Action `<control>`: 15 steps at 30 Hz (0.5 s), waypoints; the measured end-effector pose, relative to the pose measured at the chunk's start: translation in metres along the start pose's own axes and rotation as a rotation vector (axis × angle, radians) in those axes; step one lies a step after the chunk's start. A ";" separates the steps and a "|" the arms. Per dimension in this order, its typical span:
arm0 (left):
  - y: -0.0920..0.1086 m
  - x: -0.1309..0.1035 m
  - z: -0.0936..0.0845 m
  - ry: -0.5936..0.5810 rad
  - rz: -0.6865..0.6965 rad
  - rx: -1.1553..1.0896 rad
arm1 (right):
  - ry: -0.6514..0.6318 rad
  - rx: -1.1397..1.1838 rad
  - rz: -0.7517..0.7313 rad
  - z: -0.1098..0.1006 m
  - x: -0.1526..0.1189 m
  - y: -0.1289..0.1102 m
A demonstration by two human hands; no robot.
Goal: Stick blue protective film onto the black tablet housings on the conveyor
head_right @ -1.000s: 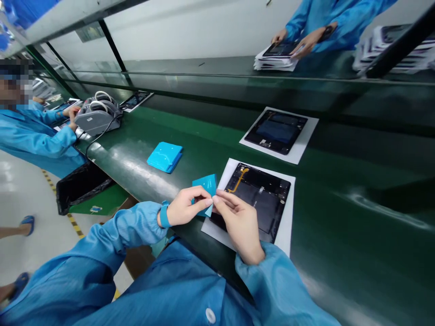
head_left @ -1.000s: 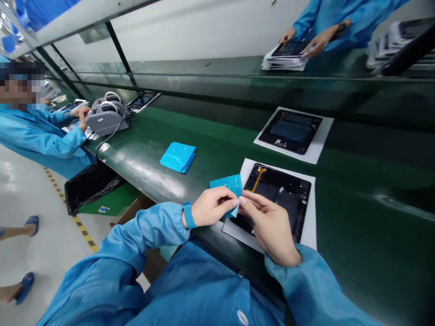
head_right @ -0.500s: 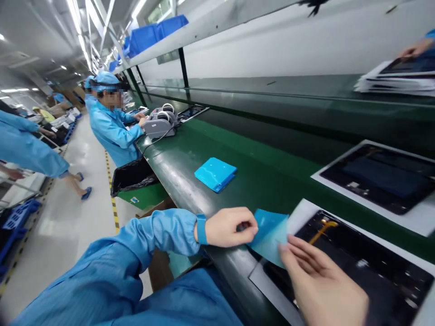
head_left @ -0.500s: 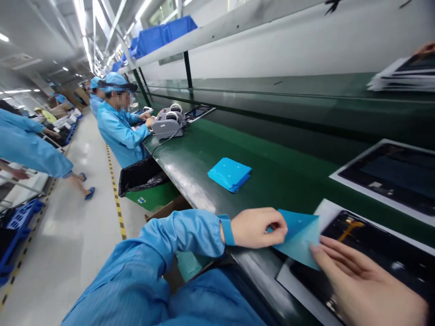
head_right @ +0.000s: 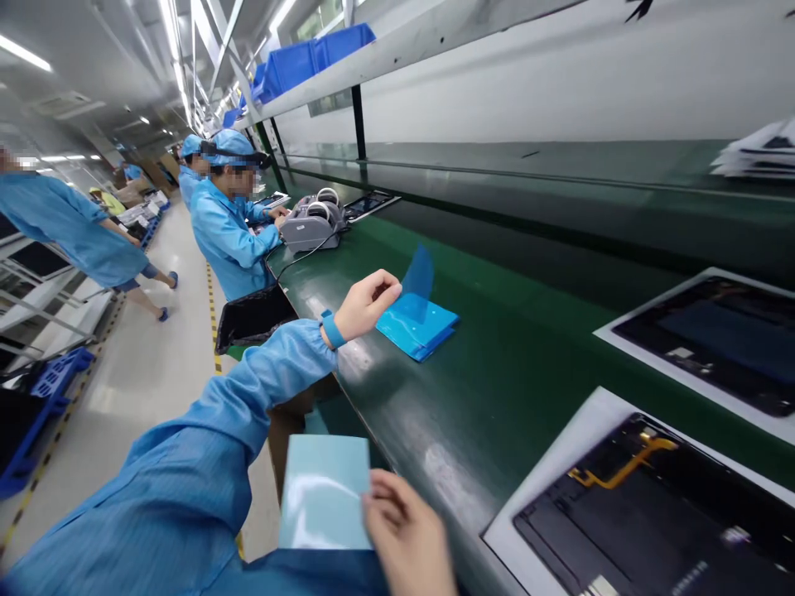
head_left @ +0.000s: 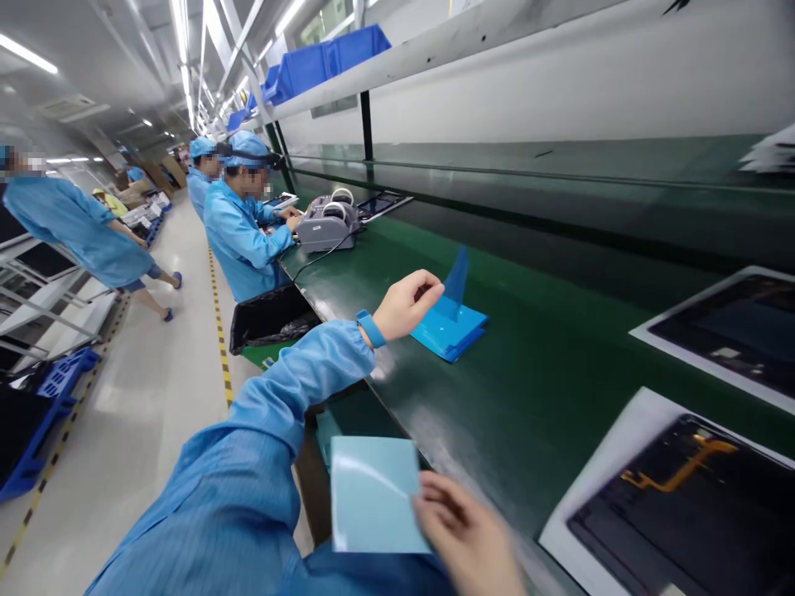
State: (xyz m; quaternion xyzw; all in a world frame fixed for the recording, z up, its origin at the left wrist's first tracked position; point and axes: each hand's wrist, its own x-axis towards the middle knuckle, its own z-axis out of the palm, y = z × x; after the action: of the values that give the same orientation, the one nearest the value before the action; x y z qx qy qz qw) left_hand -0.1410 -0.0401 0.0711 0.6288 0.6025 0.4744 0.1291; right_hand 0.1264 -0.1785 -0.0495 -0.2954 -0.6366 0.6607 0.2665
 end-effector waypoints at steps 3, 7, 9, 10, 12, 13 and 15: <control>0.001 -0.010 0.002 -0.022 0.046 -0.005 | 0.030 0.052 0.146 0.073 0.028 0.022; 0.002 -0.027 0.004 -0.039 0.070 0.012 | 0.066 0.012 0.163 0.102 0.061 0.063; 0.002 -0.034 0.004 -0.047 0.075 0.019 | 0.075 0.021 0.165 0.101 0.068 0.080; 0.002 -0.038 0.005 -0.052 0.079 0.022 | 0.075 0.028 0.161 0.100 0.068 0.086; 0.002 -0.044 0.006 -0.066 0.086 0.027 | 0.077 0.033 0.142 0.096 0.059 0.087; 0.003 -0.047 0.007 -0.074 0.090 0.029 | 0.078 0.032 0.131 0.092 0.051 0.083; 0.007 -0.056 0.011 -0.092 0.101 0.033 | 0.024 0.030 0.098 0.076 0.029 0.067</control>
State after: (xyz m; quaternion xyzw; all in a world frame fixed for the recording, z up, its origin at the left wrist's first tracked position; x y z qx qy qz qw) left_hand -0.1184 -0.0866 0.0464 0.6815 0.5712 0.4409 0.1221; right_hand 0.0524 -0.2128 -0.1168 -0.3301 -0.6081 0.6787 0.2460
